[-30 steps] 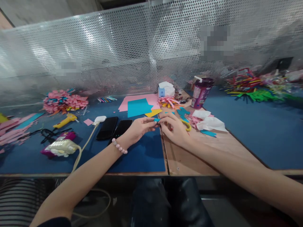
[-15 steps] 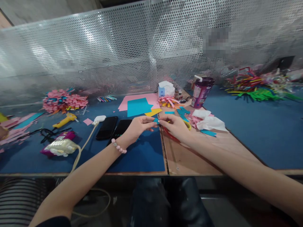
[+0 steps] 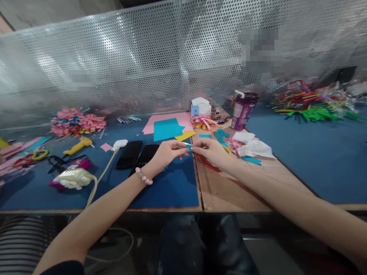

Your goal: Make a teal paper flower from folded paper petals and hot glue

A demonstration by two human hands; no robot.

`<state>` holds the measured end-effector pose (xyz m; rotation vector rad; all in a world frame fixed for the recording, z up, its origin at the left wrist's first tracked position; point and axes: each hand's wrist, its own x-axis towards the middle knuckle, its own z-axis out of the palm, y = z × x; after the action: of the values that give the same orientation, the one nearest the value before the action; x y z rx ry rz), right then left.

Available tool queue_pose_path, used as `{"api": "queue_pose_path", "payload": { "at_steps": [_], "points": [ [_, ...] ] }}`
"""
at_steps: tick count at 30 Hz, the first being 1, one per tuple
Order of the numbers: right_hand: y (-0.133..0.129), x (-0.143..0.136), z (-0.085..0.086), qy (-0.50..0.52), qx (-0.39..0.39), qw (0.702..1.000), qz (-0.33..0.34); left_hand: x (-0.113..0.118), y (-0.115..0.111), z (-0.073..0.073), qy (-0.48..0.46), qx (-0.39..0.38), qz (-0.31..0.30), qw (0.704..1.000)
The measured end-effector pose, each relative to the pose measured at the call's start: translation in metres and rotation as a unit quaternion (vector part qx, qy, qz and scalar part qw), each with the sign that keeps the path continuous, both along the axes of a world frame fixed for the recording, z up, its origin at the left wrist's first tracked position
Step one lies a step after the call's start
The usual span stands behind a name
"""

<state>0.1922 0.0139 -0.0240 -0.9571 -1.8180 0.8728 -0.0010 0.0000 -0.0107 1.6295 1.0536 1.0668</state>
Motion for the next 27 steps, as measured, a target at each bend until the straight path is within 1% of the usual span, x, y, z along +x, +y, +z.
{"api": "queue_pose_path", "payload": {
  "at_steps": [3, 6, 9, 14, 17, 21, 25, 27],
  "points": [
    [-0.005, -0.003, 0.003, -0.023, 0.020, 1.000, 0.001, 0.001, 0.000, -0.003, 0.007, 0.014, -0.006, 1.000],
    [-0.008, -0.005, 0.005, -0.018, 0.024, 1.000, -0.003, 0.002, -0.001, -0.004, 0.009, 0.015, -0.009, 1.000],
    [-0.006, -0.005, 0.004, -0.001, 0.016, 1.000, 0.000, 0.002, -0.002, -0.001, 0.021, 0.015, -0.022, 0.999],
    [-0.004, -0.004, 0.001, 0.015, -0.019, 0.999, 0.022, 0.000, -0.003, 0.004, 0.036, 0.018, -0.049, 0.998],
    [-0.006, -0.004, 0.002, 0.023, -0.016, 0.999, 0.037, 0.000, -0.004, 0.005, 0.035, 0.025, -0.058, 0.997],
    [-0.009, -0.003, 0.006, -0.009, 0.010, 0.999, 0.050, 0.000, -0.004, 0.004, 0.019, -0.005, -0.058, 0.998],
    [-0.010, -0.004, 0.007, -0.025, 0.038, 0.999, 0.028, -0.001, -0.004, 0.005, -0.007, -0.033, -0.057, 0.998],
    [-0.010, -0.004, 0.006, -0.035, 0.044, 0.998, 0.014, -0.001, -0.005, 0.006, -0.015, -0.048, -0.045, 0.998]
  ]
}}
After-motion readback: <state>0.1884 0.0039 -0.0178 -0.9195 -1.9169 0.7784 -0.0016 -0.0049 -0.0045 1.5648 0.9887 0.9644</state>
